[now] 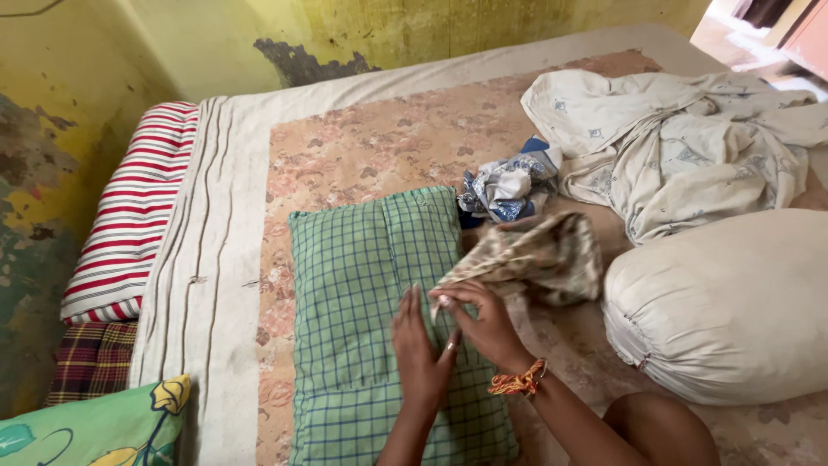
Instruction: The person sits on a bed and folds a floral-patterned pillowcase around a green checkered pillow. They smooth the fabric, tuck the edges, and adjust the pillowcase to fit neatly.
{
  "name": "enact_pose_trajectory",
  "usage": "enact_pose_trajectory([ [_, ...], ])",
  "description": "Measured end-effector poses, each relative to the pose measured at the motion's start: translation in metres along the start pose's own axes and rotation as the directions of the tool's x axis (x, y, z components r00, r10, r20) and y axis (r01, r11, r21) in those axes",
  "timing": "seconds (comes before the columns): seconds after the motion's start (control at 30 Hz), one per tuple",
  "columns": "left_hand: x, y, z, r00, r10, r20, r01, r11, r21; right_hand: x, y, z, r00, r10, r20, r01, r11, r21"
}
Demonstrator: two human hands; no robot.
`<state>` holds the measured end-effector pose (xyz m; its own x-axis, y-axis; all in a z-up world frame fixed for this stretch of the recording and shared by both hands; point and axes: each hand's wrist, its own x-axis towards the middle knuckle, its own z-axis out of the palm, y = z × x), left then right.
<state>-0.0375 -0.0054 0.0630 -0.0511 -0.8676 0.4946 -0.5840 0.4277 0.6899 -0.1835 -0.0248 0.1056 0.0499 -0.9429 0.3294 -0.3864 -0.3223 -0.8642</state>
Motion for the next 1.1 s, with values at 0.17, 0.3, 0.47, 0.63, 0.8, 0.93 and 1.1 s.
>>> enact_pose_trajectory([
  [0.17, 0.053, 0.034, -0.011, 0.977, -0.197, 0.085, 0.211, 0.823, -0.527, 0.007, -0.077, -0.018, 0.981, -0.189, 0.031, 0.190, 0.981, -0.036],
  [0.3, 0.085, 0.056, -0.048, 0.990, -0.122, 0.072, 0.141, 0.785, -0.604, 0.022, -0.096, -0.048, 0.918, -0.391, -0.070, 0.288, 0.776, -0.561],
  [0.47, 0.106, 0.094, -0.088, 0.991, -0.066, 0.119, 0.127, 0.772, -0.623, 0.042, -0.081, -0.066, 0.977, -0.209, 0.049, 0.199, 0.793, -0.576],
  [0.63, 0.134, 0.098, -0.141, 0.992, -0.040, 0.122, 0.093, 0.878, -0.469, 0.074, -0.077, -0.081, 0.985, -0.133, 0.110, 0.172, 0.782, -0.600],
  [0.8, 0.159, 0.060, -0.189, 0.883, -0.151, 0.445, -0.127, 0.836, 0.535, 0.110, -0.089, -0.105, 0.996, 0.062, -0.066, -0.090, 0.553, -0.828],
  [0.93, 0.185, 0.022, -0.206, 0.848, -0.311, 0.430, -0.083, 0.723, 0.686, 0.145, -0.096, -0.104, 0.992, 0.094, -0.080, -0.114, 0.449, -0.886],
  [1.1, 0.272, 0.039, -0.267, 0.992, 0.106, -0.068, -0.019, 0.656, 0.754, 0.211, -0.145, -0.110, 0.961, -0.123, -0.248, -0.143, 0.549, -0.824],
])
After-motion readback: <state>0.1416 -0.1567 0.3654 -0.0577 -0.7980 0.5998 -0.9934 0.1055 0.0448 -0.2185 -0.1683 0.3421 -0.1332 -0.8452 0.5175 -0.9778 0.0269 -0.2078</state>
